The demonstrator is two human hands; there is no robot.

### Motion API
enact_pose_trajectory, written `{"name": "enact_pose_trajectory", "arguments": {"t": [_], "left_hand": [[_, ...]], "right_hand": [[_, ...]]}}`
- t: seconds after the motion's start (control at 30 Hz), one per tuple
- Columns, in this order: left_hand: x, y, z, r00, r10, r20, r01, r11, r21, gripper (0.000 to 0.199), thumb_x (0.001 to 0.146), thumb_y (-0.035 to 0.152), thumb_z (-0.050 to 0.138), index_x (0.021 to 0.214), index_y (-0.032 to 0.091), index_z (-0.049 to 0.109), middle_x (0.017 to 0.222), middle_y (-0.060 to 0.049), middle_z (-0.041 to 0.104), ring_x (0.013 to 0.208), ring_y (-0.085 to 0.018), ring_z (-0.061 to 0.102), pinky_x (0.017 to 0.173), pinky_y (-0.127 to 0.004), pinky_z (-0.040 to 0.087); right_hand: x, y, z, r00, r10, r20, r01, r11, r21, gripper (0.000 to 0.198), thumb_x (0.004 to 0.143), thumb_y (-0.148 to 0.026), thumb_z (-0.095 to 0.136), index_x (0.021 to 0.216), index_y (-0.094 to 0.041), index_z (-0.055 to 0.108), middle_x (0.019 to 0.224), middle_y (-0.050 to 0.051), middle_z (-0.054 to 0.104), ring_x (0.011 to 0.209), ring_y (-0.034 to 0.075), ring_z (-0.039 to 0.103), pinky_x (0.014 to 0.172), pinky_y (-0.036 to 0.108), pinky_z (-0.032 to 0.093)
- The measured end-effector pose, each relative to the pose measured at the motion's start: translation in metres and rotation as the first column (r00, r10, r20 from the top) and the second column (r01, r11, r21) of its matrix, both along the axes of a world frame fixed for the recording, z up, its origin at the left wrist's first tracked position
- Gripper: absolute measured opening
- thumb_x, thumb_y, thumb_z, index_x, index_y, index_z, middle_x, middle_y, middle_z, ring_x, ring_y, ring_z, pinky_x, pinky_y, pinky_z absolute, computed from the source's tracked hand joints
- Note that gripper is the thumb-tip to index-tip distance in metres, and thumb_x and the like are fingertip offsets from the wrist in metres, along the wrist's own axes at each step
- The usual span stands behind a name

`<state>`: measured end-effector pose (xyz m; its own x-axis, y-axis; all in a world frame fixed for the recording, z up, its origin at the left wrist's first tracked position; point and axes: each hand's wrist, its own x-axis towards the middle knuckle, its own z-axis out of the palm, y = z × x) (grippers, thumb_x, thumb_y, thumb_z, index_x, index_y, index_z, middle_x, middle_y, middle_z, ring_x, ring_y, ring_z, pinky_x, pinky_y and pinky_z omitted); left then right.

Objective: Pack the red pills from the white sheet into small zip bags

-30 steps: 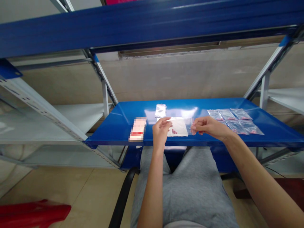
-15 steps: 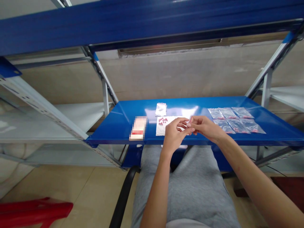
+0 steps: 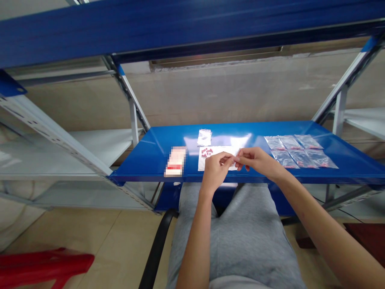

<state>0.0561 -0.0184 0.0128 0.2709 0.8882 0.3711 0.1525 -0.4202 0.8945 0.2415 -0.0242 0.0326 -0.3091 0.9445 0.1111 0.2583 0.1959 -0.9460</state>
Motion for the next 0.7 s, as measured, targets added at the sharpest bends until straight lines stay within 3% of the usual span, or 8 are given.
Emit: {"name": "enact_pose_trajectory", "arguments": {"t": [0.23, 0.43, 0.57, 0.7], "left_hand": [[0.005, -0.005, -0.001, 0.981, 0.123, -0.150, -0.099, 0.983, 0.157, 0.019, 0.099, 0.023, 0.053, 0.082, 0.021, 0.062, 0.076, -0.002, 0.068, 0.068, -0.015, 0.061, 0.066, -0.026, 0.041], [0.012, -0.008, -0.003, 0.903, 0.271, -0.333, -0.180, 0.943, 0.281, 0.028, 0.105, 0.030, 0.044, 0.080, 0.022, 0.054, 0.073, -0.003, 0.061, 0.069, -0.019, 0.056, 0.066, -0.028, 0.035], [0.017, -0.008, -0.009, 0.868, 0.360, -0.343, -0.256, 0.915, 0.313, 0.028, 0.107, 0.032, 0.042, 0.083, 0.023, 0.052, 0.075, -0.004, 0.061, 0.071, -0.020, 0.057, 0.065, -0.029, 0.033], [0.023, -0.009, -0.012, 0.877, 0.371, -0.304, -0.281, 0.911, 0.301, 0.024, 0.107, 0.030, 0.042, 0.086, 0.023, 0.052, 0.078, -0.004, 0.062, 0.073, -0.020, 0.058, 0.065, -0.028, 0.034]], "right_hand": [[-0.005, -0.002, -0.002, 0.997, -0.041, 0.059, 0.037, 0.998, 0.058, 0.040, 0.087, -0.059, 0.068, 0.076, -0.021, 0.069, 0.070, 0.005, 0.072, 0.065, 0.017, 0.066, 0.053, 0.026, 0.047], [-0.009, -0.006, 0.001, 0.983, -0.090, 0.160, 0.064, 0.984, 0.165, 0.037, 0.093, -0.053, 0.059, 0.074, -0.022, 0.064, 0.070, 0.004, 0.072, 0.064, 0.017, 0.065, 0.059, 0.029, 0.048], [-0.014, -0.010, 0.004, 0.952, -0.177, 0.250, 0.104, 0.954, 0.280, 0.030, 0.095, -0.043, 0.054, 0.073, -0.023, 0.059, 0.068, 0.004, 0.070, 0.064, 0.018, 0.066, 0.062, 0.030, 0.046], [-0.020, -0.014, 0.003, 0.892, -0.304, 0.334, 0.147, 0.895, 0.420, 0.027, 0.095, -0.035, 0.050, 0.071, -0.023, 0.053, 0.060, 0.001, 0.063, 0.055, 0.016, 0.057, 0.058, 0.029, 0.037]]}}
